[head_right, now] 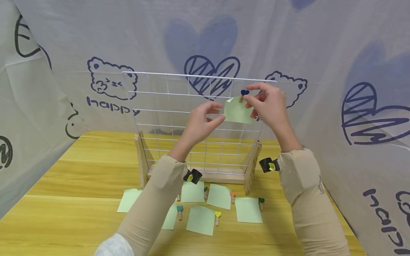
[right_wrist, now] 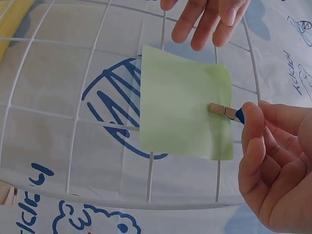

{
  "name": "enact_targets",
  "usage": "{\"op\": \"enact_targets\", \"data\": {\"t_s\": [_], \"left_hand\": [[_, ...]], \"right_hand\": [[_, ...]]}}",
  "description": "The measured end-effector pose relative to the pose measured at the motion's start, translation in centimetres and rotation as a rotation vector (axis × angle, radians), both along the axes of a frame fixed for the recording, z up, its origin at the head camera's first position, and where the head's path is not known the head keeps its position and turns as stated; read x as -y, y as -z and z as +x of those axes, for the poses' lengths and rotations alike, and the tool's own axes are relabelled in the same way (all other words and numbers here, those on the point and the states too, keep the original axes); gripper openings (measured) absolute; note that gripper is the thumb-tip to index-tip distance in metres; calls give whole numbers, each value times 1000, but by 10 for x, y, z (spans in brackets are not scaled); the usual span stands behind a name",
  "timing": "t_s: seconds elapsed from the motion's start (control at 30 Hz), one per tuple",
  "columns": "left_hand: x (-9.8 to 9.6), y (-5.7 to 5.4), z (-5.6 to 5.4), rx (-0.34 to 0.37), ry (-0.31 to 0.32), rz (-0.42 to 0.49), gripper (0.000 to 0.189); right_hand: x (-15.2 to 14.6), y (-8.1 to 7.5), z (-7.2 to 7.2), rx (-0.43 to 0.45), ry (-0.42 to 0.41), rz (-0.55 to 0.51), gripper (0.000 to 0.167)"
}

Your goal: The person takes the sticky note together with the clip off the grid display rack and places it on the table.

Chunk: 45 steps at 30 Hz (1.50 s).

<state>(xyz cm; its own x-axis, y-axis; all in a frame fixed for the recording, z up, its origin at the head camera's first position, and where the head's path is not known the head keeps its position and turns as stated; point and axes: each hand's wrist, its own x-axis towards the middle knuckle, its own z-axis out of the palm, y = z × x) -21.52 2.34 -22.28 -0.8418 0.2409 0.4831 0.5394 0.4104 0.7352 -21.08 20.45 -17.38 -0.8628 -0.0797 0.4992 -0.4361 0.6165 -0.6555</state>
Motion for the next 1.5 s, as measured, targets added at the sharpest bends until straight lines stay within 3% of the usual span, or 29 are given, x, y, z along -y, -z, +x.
{"op": "enact_targets", "data": {"t_s": [0.57, 0.83, 1.13, 1.5], "left_hand": [[-13, 8, -8, 85, 93, 220, 37], [-13, 9, -10, 149, 127, 321, 30], [-18, 13, -14, 149, 114, 455, 26], [-23, 17, -18, 134, 80, 465, 26]], "right_hand": [[2, 0, -9, 115, -40, 103, 50], [4, 0, -10, 128, -14, 150, 42], [6, 0, -13, 87, -23, 112, 33], [9, 6, -16, 50, 5, 88, 26]]}}
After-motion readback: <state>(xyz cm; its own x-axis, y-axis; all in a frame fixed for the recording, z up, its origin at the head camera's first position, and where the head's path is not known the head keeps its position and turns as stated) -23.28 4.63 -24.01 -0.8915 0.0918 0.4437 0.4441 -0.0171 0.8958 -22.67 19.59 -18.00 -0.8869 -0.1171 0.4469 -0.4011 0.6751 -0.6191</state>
